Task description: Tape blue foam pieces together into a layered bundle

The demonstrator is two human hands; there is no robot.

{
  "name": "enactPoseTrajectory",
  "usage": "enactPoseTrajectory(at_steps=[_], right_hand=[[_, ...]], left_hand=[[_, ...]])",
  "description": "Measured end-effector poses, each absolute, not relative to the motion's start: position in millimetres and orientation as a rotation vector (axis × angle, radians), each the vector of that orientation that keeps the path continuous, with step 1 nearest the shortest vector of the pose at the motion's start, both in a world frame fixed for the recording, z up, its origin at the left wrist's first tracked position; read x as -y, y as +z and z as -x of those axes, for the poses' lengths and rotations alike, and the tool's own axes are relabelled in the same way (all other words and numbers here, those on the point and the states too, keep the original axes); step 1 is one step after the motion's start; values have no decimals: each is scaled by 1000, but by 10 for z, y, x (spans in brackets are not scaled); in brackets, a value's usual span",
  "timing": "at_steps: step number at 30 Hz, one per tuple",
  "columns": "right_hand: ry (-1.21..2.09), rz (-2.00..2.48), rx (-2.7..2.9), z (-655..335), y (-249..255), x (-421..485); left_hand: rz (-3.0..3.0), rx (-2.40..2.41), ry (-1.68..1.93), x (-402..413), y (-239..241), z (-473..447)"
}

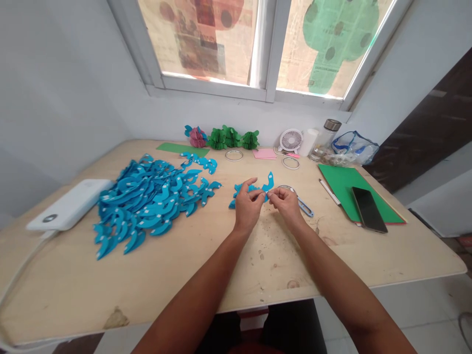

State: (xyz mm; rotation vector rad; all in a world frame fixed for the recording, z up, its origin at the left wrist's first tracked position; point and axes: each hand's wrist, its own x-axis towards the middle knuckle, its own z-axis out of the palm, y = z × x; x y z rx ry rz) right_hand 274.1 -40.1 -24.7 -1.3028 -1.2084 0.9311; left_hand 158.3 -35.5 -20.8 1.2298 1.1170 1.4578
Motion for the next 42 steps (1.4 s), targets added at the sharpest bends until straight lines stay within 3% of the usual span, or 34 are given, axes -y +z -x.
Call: enactPoseTrajectory(at_steps=[20,29,42], right_hand=[[1001,1172,992,-2907,-272,324],[1021,1132,963,-2888,-291,330],[957,1148,1044,-2866,-321,306]], left_hand=[[-742,-542,1124,332,-231,-1540],[-910,-615,1008,356,-249,-1574],[-993,-788,1204,352,-265,-1619]])
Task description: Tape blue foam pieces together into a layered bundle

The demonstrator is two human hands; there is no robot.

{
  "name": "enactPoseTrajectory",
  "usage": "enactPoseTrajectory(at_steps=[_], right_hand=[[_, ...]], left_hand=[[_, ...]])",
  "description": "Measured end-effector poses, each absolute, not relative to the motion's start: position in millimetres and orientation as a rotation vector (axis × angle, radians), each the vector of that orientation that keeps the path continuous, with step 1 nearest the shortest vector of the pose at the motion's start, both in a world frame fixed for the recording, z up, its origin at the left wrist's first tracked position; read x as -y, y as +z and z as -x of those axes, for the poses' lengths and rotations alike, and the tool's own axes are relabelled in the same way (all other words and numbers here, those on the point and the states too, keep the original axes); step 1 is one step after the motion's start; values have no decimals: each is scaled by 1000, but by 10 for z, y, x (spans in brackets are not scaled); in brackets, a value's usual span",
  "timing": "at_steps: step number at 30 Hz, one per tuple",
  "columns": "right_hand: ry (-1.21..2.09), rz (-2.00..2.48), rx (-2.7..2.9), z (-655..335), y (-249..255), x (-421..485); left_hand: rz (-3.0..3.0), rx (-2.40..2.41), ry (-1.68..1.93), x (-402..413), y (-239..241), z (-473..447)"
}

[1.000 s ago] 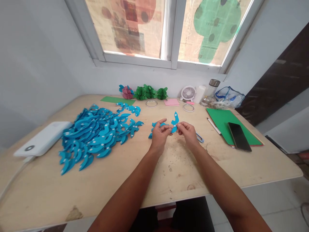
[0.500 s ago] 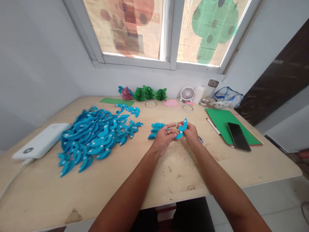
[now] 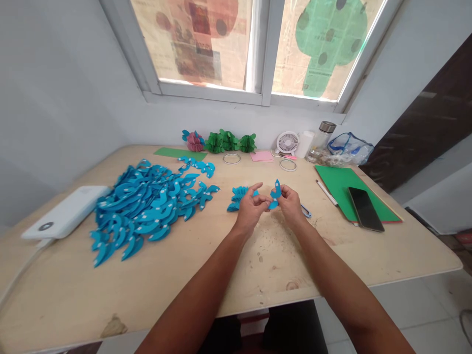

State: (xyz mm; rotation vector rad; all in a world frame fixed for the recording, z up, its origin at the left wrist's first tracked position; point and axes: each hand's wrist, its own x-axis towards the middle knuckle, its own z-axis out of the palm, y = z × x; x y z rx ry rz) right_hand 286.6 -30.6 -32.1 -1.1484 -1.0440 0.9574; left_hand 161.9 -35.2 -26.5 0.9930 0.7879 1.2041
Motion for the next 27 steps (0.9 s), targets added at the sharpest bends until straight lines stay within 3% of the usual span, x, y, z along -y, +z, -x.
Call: enactPoseTrajectory(at_steps=[6,14,27], right_hand=[[973,1143,974,-2902,-270,332],[1083,1117,1272,-2815,-233,402],[921,1206,1200,-2892,-244,368]], left_hand=[[-888,-902,1410,299,-273,-1574],[-852,-954,1564,255,-335,-1590],[-871,-962,1229,292,-255,-1544]])
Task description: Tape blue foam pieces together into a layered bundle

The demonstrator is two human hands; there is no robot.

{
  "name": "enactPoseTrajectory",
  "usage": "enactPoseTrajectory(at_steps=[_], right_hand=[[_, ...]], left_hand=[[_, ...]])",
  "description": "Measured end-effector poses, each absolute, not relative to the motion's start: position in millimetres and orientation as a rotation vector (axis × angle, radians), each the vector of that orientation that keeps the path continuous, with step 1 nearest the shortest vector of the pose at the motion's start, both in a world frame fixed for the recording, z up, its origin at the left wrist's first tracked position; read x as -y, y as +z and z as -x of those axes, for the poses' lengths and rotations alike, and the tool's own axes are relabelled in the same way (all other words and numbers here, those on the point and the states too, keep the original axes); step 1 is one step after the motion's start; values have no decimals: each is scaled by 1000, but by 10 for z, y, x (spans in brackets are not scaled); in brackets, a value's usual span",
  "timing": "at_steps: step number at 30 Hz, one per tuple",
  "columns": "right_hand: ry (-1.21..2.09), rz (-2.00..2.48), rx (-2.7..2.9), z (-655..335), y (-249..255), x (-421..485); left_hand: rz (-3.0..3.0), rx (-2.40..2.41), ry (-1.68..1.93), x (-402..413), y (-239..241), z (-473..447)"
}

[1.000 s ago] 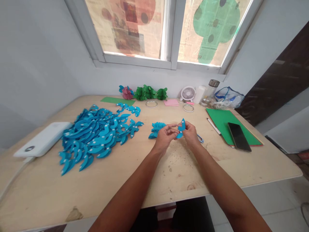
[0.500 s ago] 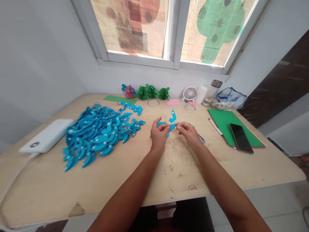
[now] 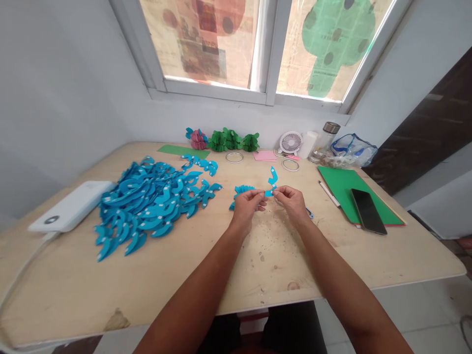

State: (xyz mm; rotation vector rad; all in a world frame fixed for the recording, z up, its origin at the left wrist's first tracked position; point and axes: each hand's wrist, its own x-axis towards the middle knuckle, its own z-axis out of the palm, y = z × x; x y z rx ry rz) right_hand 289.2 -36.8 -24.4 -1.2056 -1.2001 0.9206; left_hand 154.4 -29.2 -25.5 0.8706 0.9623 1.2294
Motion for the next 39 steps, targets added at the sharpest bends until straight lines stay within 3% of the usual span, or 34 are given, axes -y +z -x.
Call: enactPoseTrajectory(at_steps=[39], right_hand=[[863,1243,1136,-2772,-273,381]], left_hand=[[-836,-878,1226,351,-301,-1659]])
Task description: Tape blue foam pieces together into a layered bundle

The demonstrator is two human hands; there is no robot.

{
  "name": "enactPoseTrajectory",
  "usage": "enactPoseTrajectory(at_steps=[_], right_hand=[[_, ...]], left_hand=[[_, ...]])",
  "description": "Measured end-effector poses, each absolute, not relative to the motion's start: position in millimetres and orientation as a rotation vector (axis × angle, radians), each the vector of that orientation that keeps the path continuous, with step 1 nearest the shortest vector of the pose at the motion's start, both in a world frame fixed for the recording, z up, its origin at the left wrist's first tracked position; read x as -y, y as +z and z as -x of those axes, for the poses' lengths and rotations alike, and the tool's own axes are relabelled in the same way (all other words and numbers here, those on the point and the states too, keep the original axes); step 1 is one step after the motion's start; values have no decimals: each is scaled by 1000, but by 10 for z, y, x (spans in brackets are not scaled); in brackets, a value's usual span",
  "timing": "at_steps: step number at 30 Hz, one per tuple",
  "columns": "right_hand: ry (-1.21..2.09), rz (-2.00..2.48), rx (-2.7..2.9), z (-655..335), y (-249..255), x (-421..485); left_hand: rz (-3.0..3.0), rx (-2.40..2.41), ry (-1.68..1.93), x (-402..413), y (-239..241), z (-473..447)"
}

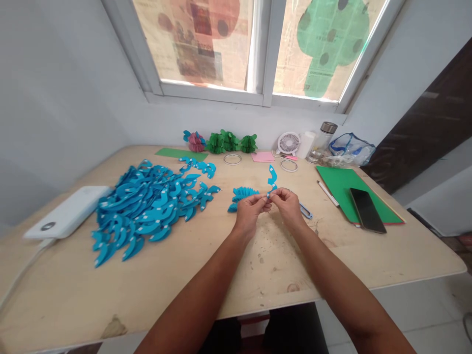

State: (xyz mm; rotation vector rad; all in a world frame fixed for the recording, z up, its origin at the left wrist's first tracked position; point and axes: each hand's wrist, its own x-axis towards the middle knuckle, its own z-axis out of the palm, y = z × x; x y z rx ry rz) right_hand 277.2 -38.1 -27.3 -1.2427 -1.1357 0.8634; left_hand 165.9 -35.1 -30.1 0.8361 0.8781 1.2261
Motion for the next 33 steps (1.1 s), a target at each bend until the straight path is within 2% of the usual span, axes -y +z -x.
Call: enactPoseTrajectory(at_steps=[33], right_hand=[[830,1276,1203,-2802,-269,366]], left_hand=[[-825,-843,1232,341,-326,-1663]])
